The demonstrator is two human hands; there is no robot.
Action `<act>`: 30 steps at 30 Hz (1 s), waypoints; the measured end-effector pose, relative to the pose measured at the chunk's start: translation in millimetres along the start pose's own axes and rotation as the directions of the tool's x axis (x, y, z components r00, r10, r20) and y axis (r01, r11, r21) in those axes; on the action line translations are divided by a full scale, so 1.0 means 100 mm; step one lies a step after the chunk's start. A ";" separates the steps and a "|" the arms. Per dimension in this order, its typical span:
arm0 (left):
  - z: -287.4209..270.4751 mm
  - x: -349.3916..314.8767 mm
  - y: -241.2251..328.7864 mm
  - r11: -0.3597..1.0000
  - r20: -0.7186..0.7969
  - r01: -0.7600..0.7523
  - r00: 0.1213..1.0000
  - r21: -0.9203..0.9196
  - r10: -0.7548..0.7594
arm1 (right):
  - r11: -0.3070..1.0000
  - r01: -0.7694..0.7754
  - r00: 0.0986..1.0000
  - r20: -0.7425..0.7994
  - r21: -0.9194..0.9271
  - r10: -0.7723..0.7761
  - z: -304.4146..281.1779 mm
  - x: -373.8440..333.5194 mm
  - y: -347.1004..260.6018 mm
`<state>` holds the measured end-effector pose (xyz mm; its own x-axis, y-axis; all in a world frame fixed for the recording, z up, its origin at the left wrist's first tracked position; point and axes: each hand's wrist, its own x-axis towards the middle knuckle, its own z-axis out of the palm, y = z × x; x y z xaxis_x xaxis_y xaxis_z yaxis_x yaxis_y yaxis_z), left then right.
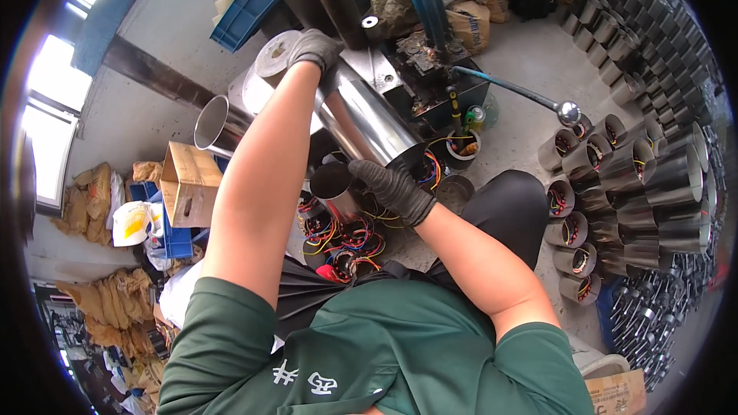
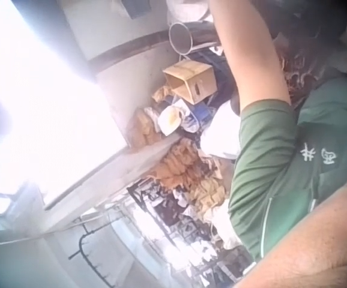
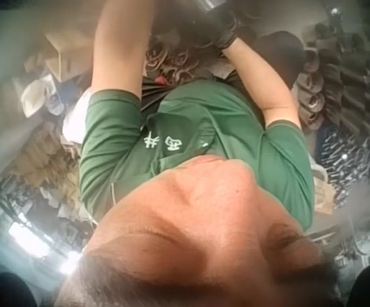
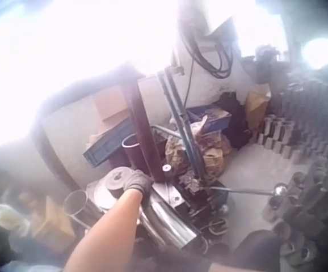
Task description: The person inserts a motor stator into a metal casing, uses a tool to guide internal wiring, and then uses a hydraulic press to secure the components together.
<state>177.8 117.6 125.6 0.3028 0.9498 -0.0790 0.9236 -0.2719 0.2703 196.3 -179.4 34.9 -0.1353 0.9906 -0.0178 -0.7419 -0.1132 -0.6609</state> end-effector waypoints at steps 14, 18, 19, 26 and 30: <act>0.25 -0.74 -0.99 0.667 -0.343 -0.287 0.938 -0.688 0.051 | 0.941 0.337 0.925 -0.201 0.036 -0.324 -0.27 0.03 0.21; -0.45 -1.18 -0.71 0.792 -0.361 -0.325 0.922 -0.517 0.142 | 0.856 0.147 0.983 -0.170 0.496 -0.070 0.23 -0.08 -0.46; -0.50 -1.16 -0.75 0.791 -0.406 -0.398 0.890 -0.464 0.210 | 0.827 0.126 0.990 -0.129 0.548 -0.065 0.27 -0.04 -0.45; -0.45 -0.61 -0.62 0.951 -0.116 -0.309 0.945 0.006 0.307 | 0.789 0.143 0.910 -0.393 0.597 0.132 0.46 0.13 -0.34; -0.04 -0.32 -0.56 0.870 0.175 -0.421 0.906 0.258 0.386 | 0.847 0.156 0.873 -0.472 0.508 0.123 0.25 0.24 -0.20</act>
<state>115.6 103.1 116.4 0.6720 0.7282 -0.1349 0.7366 -0.6760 0.0207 192.0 -155.6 66.6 0.1013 0.8867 -0.4510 -0.9831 0.0197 -0.1820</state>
